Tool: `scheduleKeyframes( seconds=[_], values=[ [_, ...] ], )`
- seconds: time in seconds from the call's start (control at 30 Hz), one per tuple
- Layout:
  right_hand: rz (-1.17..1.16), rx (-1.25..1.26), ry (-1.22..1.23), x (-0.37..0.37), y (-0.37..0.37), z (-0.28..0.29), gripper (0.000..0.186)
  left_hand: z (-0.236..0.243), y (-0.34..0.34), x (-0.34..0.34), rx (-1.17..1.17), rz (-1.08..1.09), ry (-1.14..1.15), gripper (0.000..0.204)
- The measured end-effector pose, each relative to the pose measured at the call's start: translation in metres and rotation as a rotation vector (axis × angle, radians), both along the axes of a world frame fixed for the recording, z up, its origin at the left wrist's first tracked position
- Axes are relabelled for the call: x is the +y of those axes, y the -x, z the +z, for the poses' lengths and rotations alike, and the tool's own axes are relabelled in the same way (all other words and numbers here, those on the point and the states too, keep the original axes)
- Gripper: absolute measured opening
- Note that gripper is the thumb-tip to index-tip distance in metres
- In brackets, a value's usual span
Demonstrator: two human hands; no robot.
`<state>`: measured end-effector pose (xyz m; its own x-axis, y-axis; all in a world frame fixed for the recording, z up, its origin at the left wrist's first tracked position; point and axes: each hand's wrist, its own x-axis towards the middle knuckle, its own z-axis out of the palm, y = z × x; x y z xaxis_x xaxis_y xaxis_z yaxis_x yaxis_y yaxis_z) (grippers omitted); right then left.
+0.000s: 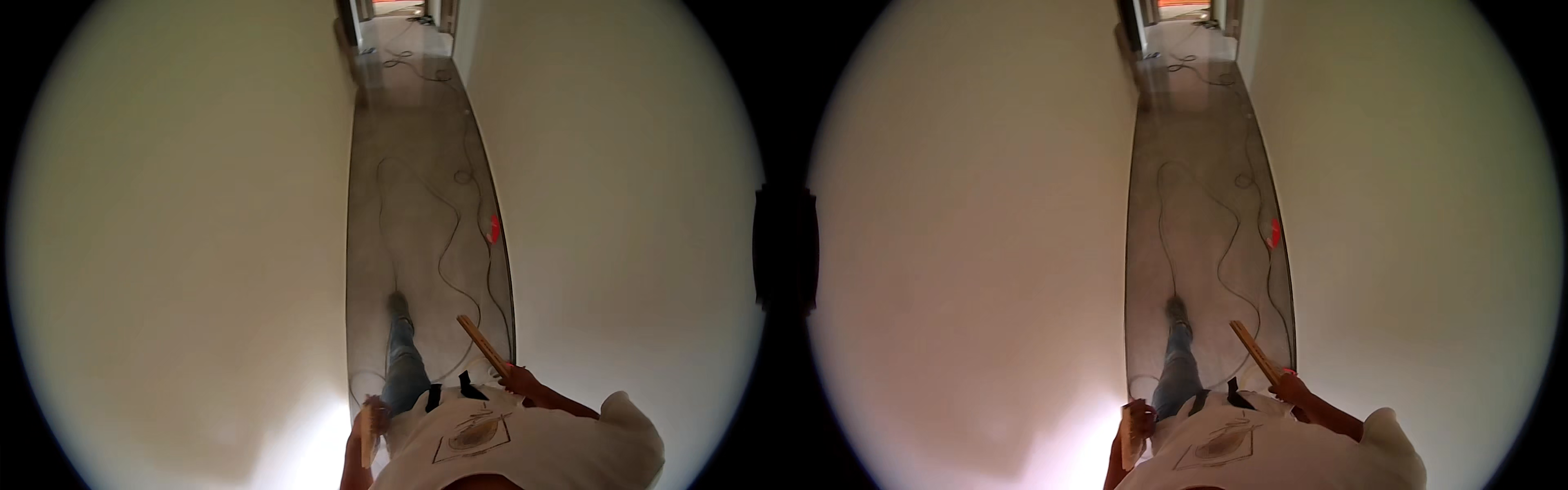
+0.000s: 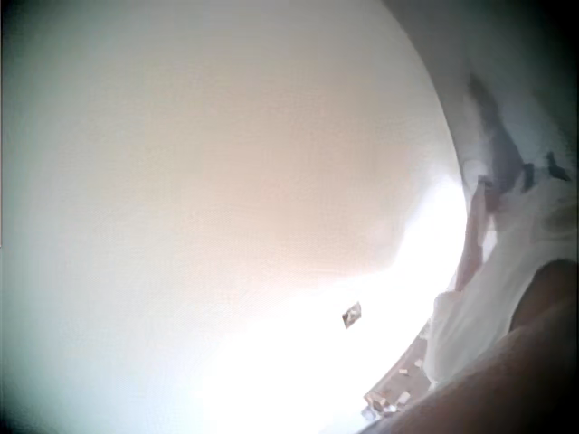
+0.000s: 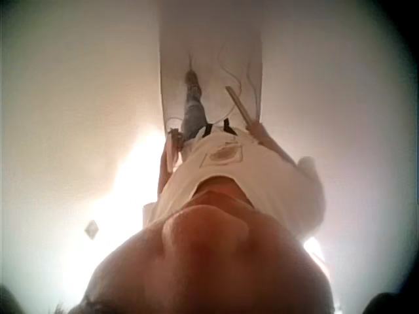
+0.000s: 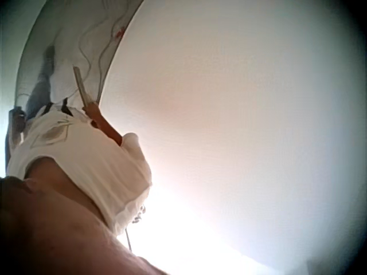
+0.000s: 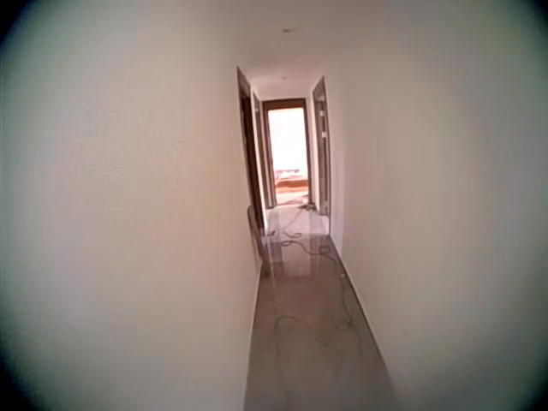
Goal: The person walks through a hallway to a work area, uses a table saw to trim a wood floorboard, then carries floor pieces to another room where they apply glue and install them along a wall.
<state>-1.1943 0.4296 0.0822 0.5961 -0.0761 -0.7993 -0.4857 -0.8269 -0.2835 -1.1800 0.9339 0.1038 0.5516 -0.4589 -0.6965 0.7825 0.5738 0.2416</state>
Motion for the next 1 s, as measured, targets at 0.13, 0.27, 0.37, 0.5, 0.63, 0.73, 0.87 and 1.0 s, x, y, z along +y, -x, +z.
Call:
scheduleKeyframes(
  seconds=[0.13, 0.27, 0.37, 0.5, 0.63, 0.73, 0.87, 1.0],
  values=[
    [-0.061, 0.094, 0.089, 0.033, -0.061, 0.022, 0.047, 0.034, -0.16, 0.018, 0.326, -0.055, 0.453, 0.048],
    [-0.193, 0.115, 0.009, 0.044, -0.104, 0.024, 0.051, 0.084, -0.317, 0.013, -0.151, -0.535, -0.196, 0.057],
    [-0.409, 0.052, -0.063, 0.028, -0.164, 0.018, 0.047, 0.136, -0.452, -0.025, -0.199, -0.701, -0.341, 0.07],
    [-0.94, -0.037, -0.163, 0.033, -0.316, 0.09, 0.045, 0.147, -0.631, -0.083, -0.242, -0.801, -0.489, 0.063],
    [-0.66, -0.048, -0.123, -0.001, -0.438, 0.035, 0.048, 0.089, -0.778, -0.109, -0.21, -0.885, -0.523, 0.065],
    [-0.624, 0.044, -0.068, -0.032, -0.545, -0.016, 0.048, 0.053, -0.836, -0.109, 0.047, -0.539, 0.23, 0.057],
    [-0.694, 0.157, -0.127, -0.107, -0.684, -0.01, 0.038, 0.078, -0.908, -0.155, 0.145, -0.311, 0.403, 0.047],
    [-0.669, 0.152, -0.24, -0.161, -0.874, 0.036, 0.036, 0.048, -0.986, -0.178, 0.191, -0.248, 0.144, 0.047]
  ],
)
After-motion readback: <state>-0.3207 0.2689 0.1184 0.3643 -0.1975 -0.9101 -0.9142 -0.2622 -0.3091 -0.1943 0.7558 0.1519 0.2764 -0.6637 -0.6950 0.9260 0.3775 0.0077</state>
